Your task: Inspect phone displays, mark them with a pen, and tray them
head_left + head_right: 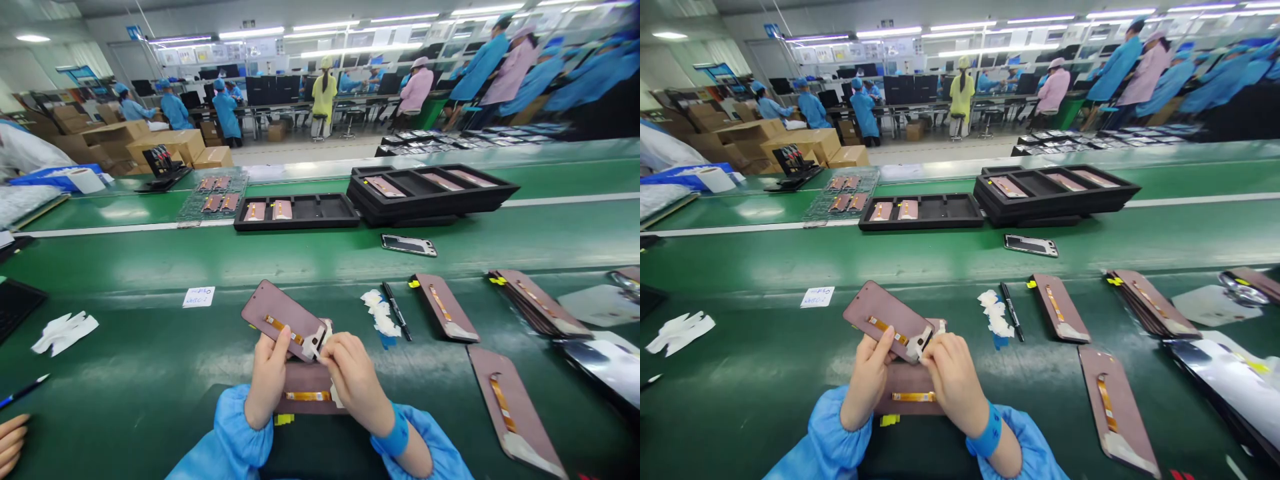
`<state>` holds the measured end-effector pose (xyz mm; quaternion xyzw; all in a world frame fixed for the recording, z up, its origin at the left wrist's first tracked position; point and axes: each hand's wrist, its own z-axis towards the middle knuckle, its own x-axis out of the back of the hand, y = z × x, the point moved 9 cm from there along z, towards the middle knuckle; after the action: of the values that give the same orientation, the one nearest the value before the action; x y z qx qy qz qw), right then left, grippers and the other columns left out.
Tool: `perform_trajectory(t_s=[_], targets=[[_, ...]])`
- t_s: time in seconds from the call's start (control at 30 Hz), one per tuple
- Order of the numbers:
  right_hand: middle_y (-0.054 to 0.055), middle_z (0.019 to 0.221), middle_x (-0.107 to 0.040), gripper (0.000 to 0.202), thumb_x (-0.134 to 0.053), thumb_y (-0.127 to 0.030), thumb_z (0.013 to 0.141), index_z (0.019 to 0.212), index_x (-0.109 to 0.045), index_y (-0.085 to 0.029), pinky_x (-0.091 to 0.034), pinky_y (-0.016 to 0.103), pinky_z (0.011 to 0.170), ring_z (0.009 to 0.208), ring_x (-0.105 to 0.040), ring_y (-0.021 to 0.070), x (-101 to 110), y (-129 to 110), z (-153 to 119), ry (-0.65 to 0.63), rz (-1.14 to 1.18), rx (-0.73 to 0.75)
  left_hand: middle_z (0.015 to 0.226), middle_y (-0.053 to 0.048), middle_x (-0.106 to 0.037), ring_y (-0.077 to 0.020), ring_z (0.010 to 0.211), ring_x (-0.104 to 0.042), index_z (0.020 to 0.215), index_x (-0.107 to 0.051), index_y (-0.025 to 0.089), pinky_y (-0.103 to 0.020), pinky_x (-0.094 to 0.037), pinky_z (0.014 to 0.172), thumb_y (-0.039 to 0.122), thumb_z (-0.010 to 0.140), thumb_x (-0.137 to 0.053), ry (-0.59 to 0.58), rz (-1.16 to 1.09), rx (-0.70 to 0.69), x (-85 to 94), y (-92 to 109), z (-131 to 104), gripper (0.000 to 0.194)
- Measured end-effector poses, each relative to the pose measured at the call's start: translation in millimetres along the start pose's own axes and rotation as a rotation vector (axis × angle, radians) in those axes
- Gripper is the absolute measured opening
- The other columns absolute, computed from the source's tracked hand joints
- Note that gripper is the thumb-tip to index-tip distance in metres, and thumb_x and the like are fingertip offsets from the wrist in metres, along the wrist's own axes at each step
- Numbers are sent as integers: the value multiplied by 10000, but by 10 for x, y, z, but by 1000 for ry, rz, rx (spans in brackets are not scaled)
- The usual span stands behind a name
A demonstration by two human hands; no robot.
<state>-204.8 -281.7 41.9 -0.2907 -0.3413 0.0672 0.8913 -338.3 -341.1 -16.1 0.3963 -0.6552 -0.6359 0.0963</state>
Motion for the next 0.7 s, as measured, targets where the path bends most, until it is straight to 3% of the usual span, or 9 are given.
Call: perform_trajectory(t_s=[0.13, 0.3, 0.43, 0.57, 0.7], targets=[[25, 804, -531, 182, -392, -155, 964, 809, -462, -218, -448, 298, 687, 764, -528, 172, 22, -44, -29, -158, 224, -82, 936, -62, -743, -216, 849, -704, 981, -638, 149, -295, -562, 733, 376, 816, -693, 96, -46, -28, 123, 113, 82, 287], [52, 917, -585, 180, -405, -238, 973, 821, -500, -219, -491, 277, 753, 848, -585, 170, 311, 296, -44, -146, 318, -242, 962, -75, -740, -226, 879, -706, 1056, -618, 149, -329, -592, 735, 324, 818, -692, 38, -169, 53, 65, 184, 112, 305], [17, 748, -590, 212, -473, -349, 946, 798, -542, -214, -477, 259, 635, 688, -570, 160, 586, 754, -140, -68, 233, -417, 952, -86, -743, -239, 853, -713, 1054, -628, 140, -362, -605, 738, 316, 791, -721, 30, -194, 102, 28, 167, 85, 330], [39, 820, -623, 237, -558, -440, 885, 900, -579, -204, -487, 299, 706, 761, -597, 186, 893, 1179, -252, 110, 131, -554, 977, -101, -743, -243, 854, -716, 1068, -635, 131, -368, -606, 751, 316, 790, -724, 12, -198, 126, 8, 136, 67, 346], [37, 803, -612, 342, -580, -470, 846, 1042, -528, -195, -495, 346, 733, 769, -602, 201, 1120, 1529, -284, 265, 72, -600, 948, -91, -748, -239, 855, -716, 1031, -651, 131, -342, -610, 732, 307, 772, -743, 14, -190, 132, 23, 146, 70, 326]])
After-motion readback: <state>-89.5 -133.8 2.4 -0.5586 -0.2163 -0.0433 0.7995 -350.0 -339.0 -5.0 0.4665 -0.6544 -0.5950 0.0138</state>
